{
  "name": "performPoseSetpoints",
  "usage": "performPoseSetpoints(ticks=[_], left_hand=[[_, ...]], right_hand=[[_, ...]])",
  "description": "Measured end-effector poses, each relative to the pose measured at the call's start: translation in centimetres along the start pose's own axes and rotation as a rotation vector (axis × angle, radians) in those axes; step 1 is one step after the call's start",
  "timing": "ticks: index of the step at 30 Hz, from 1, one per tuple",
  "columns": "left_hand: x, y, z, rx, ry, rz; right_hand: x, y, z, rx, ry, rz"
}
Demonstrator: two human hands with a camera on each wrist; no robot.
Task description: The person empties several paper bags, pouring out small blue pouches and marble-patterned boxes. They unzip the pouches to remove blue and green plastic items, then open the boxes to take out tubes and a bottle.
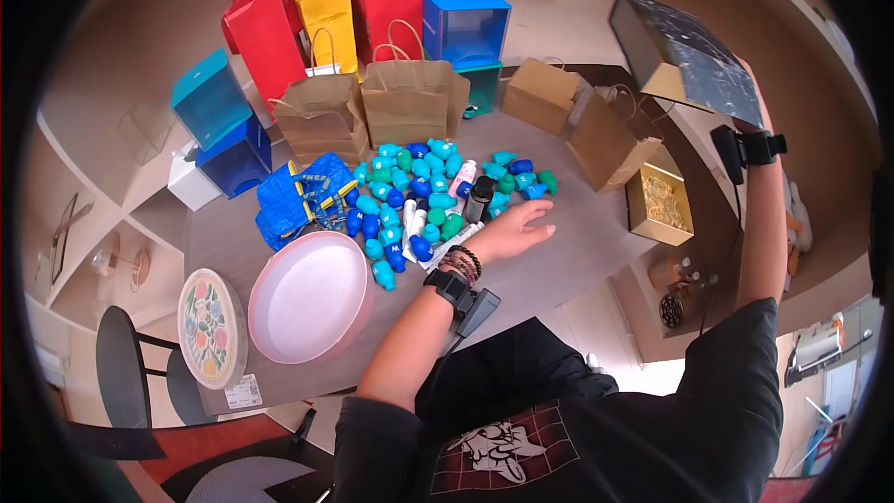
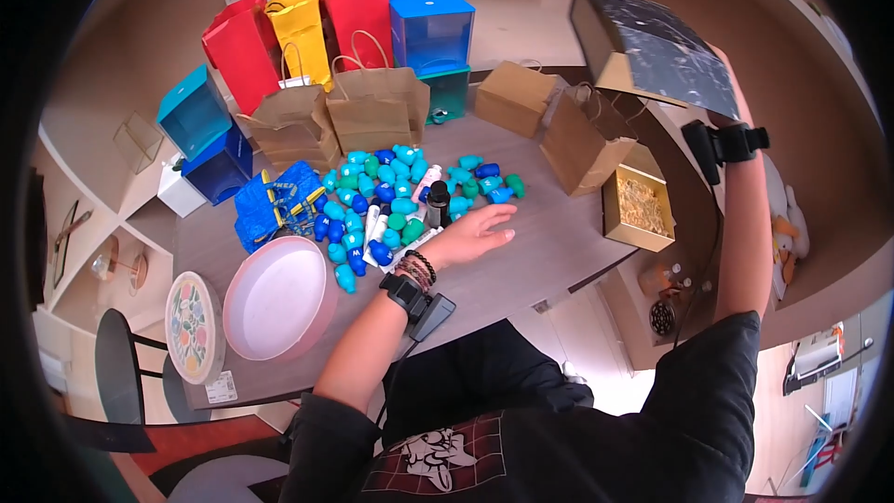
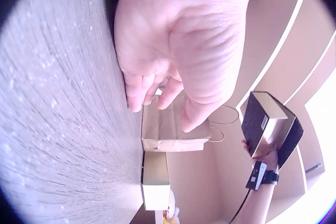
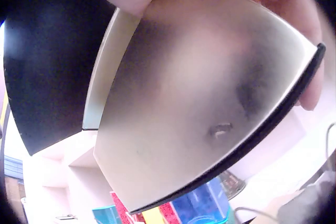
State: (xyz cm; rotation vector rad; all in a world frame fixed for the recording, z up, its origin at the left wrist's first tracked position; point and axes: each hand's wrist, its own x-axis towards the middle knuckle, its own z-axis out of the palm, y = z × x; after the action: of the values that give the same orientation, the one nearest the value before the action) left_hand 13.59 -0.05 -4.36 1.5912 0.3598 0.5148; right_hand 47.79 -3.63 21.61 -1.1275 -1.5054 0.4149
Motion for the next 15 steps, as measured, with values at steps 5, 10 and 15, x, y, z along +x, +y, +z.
performPoseSetpoints(ticks=[5,10,15], left_hand=[[0.0,0.2,0.0,0.002,0.008,-0.001],[-0.2,0.4,0.1,0.014,0.014,-0.017],[-0.1,-0.2,0.0,0.006,0.008,-0.011]], right_hand=[[-3.3,3.8,-10.0,-0.347,0.026,0.028],[-8.6,7.7,-12.2,-0.063,0.309,0.273],[-8.8,6.3,-8.3,-0.288,0.187,0.085]])
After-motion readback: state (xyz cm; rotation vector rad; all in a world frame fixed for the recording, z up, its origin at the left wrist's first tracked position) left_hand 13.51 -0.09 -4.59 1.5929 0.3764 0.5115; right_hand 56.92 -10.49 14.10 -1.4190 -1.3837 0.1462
